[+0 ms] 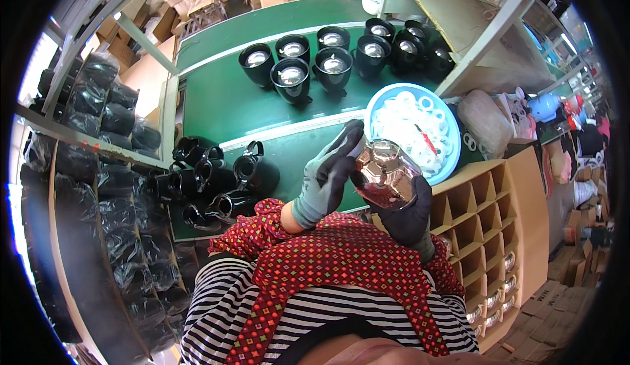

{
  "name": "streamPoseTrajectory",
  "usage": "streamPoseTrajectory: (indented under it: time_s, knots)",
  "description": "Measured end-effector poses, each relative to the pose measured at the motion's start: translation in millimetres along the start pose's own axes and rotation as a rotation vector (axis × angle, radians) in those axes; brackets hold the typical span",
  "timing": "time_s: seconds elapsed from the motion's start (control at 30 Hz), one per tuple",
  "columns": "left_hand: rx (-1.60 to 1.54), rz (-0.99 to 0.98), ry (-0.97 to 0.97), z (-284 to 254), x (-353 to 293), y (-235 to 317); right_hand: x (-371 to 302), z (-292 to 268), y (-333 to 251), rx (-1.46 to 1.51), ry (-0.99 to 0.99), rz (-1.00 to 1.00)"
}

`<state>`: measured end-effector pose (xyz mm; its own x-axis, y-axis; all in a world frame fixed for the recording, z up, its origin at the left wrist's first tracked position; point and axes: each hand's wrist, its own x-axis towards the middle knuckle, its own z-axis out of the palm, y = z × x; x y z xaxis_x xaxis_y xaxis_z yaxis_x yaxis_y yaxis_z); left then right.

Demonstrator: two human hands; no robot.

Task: The person assembles black kettles by inserting a silver inner liner into each kettle body and placing a white plastic ring on top. The person handles the kettles one at a time, repeating the same insertion and placement steps throughout the clip.

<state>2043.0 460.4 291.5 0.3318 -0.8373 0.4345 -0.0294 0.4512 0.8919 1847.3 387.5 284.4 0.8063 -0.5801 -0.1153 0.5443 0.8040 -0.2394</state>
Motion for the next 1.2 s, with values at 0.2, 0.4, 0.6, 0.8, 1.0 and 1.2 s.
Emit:
streamPoseTrajectory:
  time_s: [0.2,0.4,0.6,0.8,1.0,1.2]
  knots:
    - [0.296,0.216,0.022,-17.8,-6.5,5.1,6.9,-36.5,6.6,-0.750,0.022,-0.171]
    - [0.506,0.195,-0.052,-44.2,-10.6,19.6,21.5,-24.8,12.6,-0.485,0.080,0.081]
    - [0.375,0.091,0.129,-77.2,-41.6,-18.5,31.7,-28.8,13.8,-0.554,-0.110,0.148]
    - [1.680,-0.665,0.183,-189.2,-101.9,-83.7,31.6,-61.2,-2.3,-0.301,0.047,0.052]
    - [1.234,-0.519,0.309,-226.3,-104.7,-67.0,28.6,-52.1,-9.3,-0.489,0.020,-0.123]
    - [0.124,-0.301,0.356,-135.8,-12.8,105.1,15.1,-79.5,-19.0,-0.374,0.137,-0.076]
